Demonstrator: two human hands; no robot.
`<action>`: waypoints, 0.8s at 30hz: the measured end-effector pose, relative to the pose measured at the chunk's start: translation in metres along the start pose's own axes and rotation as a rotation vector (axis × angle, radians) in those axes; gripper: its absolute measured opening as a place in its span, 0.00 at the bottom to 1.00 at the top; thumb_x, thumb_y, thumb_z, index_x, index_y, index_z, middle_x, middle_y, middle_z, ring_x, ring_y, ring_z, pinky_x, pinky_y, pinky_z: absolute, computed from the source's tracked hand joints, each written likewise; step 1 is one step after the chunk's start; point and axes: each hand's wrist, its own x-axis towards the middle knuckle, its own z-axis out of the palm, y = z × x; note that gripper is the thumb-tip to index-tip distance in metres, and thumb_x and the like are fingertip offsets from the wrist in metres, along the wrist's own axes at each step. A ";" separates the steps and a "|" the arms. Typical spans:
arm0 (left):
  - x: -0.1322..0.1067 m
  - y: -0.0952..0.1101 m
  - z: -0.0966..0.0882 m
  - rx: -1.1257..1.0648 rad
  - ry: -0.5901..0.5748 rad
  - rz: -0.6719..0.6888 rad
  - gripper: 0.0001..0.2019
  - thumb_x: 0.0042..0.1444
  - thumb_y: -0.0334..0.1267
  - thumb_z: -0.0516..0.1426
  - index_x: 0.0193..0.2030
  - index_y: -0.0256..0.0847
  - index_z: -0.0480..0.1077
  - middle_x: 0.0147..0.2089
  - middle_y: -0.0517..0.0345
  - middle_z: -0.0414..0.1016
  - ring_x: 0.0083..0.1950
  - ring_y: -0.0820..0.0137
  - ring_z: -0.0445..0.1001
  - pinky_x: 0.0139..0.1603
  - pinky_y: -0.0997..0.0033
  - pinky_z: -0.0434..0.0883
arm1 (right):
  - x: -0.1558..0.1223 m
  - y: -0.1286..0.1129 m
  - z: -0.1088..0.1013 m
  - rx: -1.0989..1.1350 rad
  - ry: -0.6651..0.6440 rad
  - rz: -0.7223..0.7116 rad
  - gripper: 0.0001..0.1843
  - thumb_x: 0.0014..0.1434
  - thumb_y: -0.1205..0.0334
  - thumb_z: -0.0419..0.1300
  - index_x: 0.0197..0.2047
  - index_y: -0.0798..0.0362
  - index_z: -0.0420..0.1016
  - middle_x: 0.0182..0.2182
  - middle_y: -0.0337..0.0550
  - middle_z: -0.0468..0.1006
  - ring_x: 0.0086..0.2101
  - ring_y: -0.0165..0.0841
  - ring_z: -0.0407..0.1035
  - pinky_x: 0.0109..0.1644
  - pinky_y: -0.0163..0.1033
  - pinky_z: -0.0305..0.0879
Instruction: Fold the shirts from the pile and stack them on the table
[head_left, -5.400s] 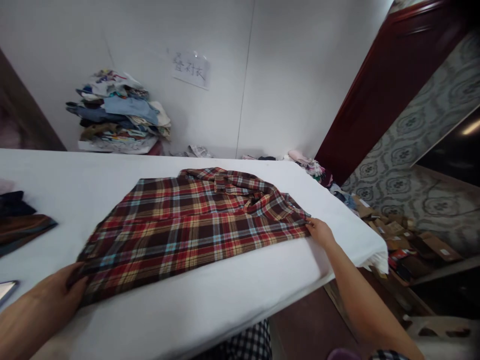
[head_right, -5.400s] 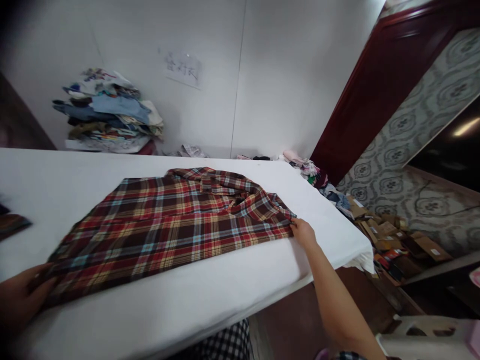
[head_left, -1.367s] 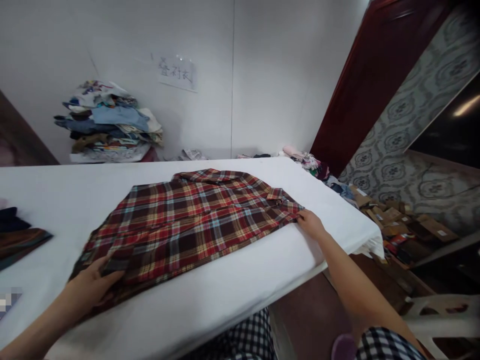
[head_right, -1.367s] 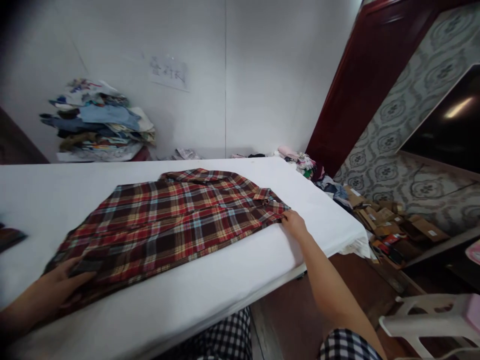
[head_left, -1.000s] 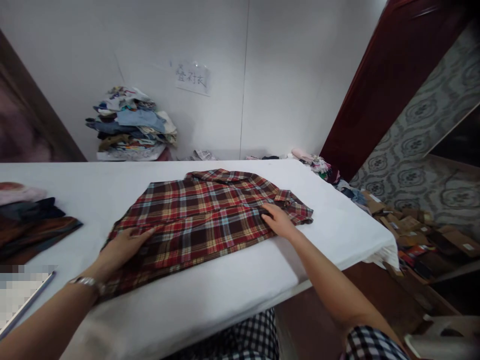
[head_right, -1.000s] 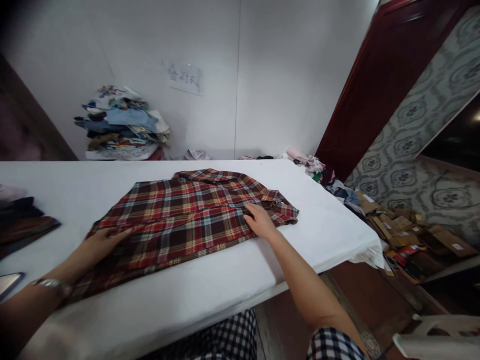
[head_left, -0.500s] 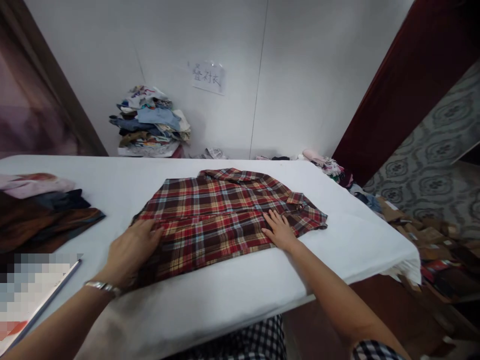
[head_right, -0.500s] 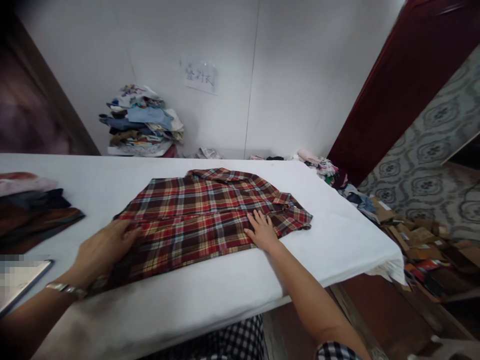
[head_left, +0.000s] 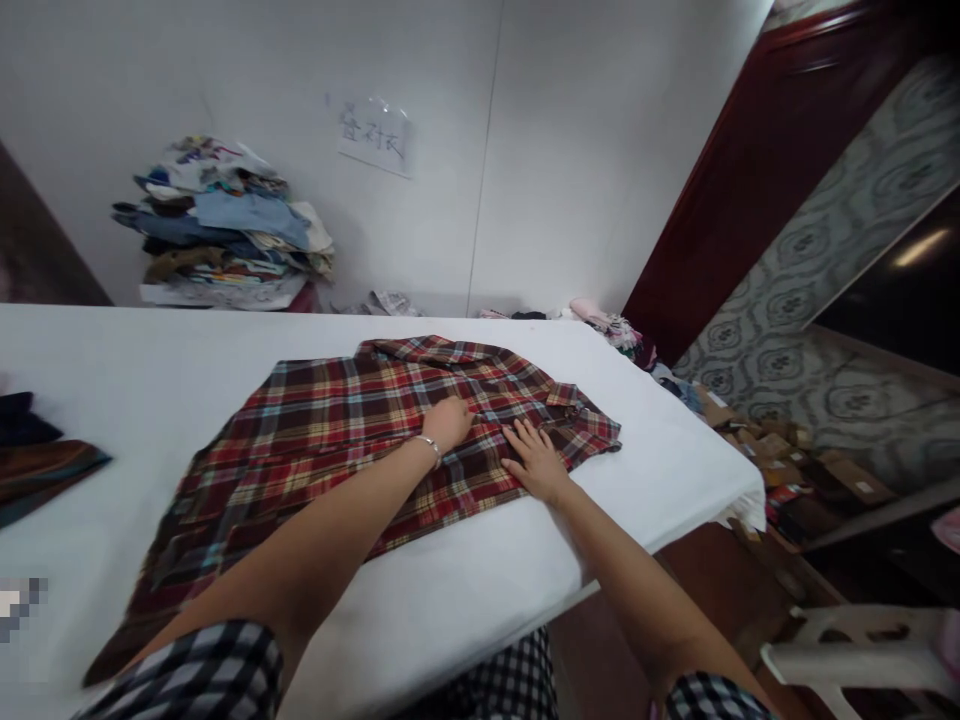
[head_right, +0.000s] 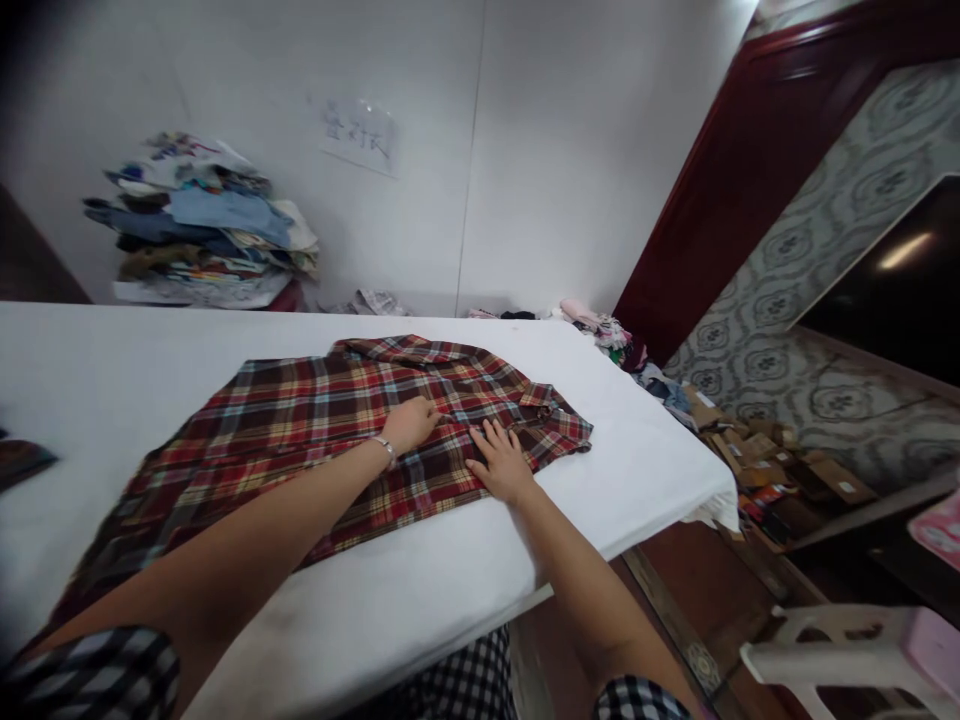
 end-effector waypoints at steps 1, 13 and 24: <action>0.003 -0.002 0.003 0.016 0.013 -0.020 0.17 0.63 0.39 0.48 0.39 0.36 0.76 0.46 0.43 0.76 0.47 0.61 0.75 0.46 0.65 0.70 | 0.000 0.000 0.000 -0.002 0.004 -0.007 0.34 0.67 0.43 0.43 0.72 0.45 0.45 0.72 0.44 0.41 0.70 0.39 0.33 0.70 0.56 0.35; -0.002 -0.016 0.001 0.008 0.101 0.074 0.21 0.64 0.46 0.44 0.43 0.38 0.74 0.47 0.46 0.76 0.49 0.60 0.74 0.50 0.62 0.69 | 0.005 0.002 -0.006 0.078 -0.068 -0.012 0.34 0.66 0.38 0.40 0.71 0.42 0.48 0.71 0.45 0.42 0.70 0.39 0.33 0.70 0.59 0.32; -0.109 -0.067 0.028 0.100 -0.071 0.293 0.34 0.61 0.59 0.45 0.68 0.43 0.58 0.72 0.51 0.54 0.73 0.56 0.48 0.71 0.46 0.48 | 0.004 0.000 -0.011 0.127 -0.098 0.006 0.34 0.66 0.38 0.41 0.71 0.41 0.48 0.72 0.44 0.41 0.70 0.39 0.31 0.70 0.58 0.30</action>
